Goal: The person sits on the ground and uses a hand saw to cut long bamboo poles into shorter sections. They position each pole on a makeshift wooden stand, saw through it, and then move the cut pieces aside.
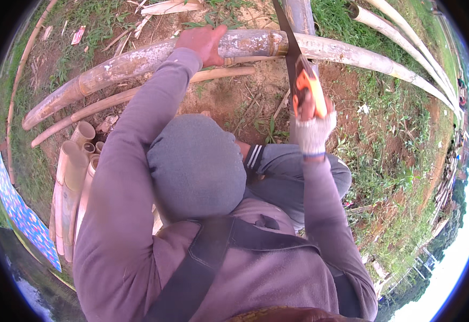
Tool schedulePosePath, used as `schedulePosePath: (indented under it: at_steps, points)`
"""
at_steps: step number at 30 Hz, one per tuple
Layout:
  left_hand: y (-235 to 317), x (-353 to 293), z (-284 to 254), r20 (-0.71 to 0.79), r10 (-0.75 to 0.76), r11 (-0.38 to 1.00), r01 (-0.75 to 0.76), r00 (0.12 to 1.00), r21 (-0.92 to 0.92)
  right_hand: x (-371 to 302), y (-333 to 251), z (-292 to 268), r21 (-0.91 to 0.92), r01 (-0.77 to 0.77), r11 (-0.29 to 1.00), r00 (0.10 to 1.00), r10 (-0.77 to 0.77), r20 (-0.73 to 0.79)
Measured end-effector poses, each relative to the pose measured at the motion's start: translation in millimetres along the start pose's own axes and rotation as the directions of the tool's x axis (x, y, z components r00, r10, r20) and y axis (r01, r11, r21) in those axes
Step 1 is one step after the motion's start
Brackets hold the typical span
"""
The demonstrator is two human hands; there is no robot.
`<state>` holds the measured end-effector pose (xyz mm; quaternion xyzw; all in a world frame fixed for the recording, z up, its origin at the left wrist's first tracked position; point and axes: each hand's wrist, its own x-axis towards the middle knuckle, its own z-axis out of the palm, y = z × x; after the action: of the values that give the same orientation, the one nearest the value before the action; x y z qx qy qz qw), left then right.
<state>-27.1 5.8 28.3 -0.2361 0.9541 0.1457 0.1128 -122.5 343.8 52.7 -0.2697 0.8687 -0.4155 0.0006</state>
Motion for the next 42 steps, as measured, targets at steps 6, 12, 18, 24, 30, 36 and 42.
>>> schedulePosePath:
  at_steps: [6, 12, 18, 24, 30, 36, 42]
  points:
    - [-10, -10, -2, -0.015, 0.031, 0.998, -0.032, 0.999, -0.051, 29, -54, 15, 0.318, -0.144, 0.937, 0.989, 0.125, 0.080]
    - [-19, -2, 12, -0.098, 0.048, 0.998, -0.050, 0.994, -0.024, -131, -10, -104, 0.153, -0.178, 0.972, 0.976, 0.155, 0.153]
    - [5, -1, 4, -0.025, 0.061, 0.997, -0.062, 0.998, -0.044, 61, -13, 18, -0.149, 0.217, 0.965, 0.976, -0.208, 0.070]
    - [-21, 1, -2, -0.129, 0.056, 0.998, -0.056, 0.990, 0.002, -26, -26, -27, 0.191, -0.148, 0.971, 0.987, 0.133, 0.089]
    - [-5, -5, 7, -0.007, -0.021, 1.000, 0.021, 1.000, 0.023, -132, 0, -89, 0.162, -0.202, 0.966, 0.979, 0.195, 0.057]
    - [-6, 4, 3, -0.078, 0.031, 1.000, -0.030, 0.996, 0.006, 80, -41, 40, 0.214, -0.080, 0.974, 0.996, 0.068, 0.062]
    - [-15, -8, 7, -0.040, -0.006, 1.000, 0.005, 0.999, -0.022, -84, -10, -59, 0.038, -0.042, 0.998, 0.994, 0.038, 0.104]
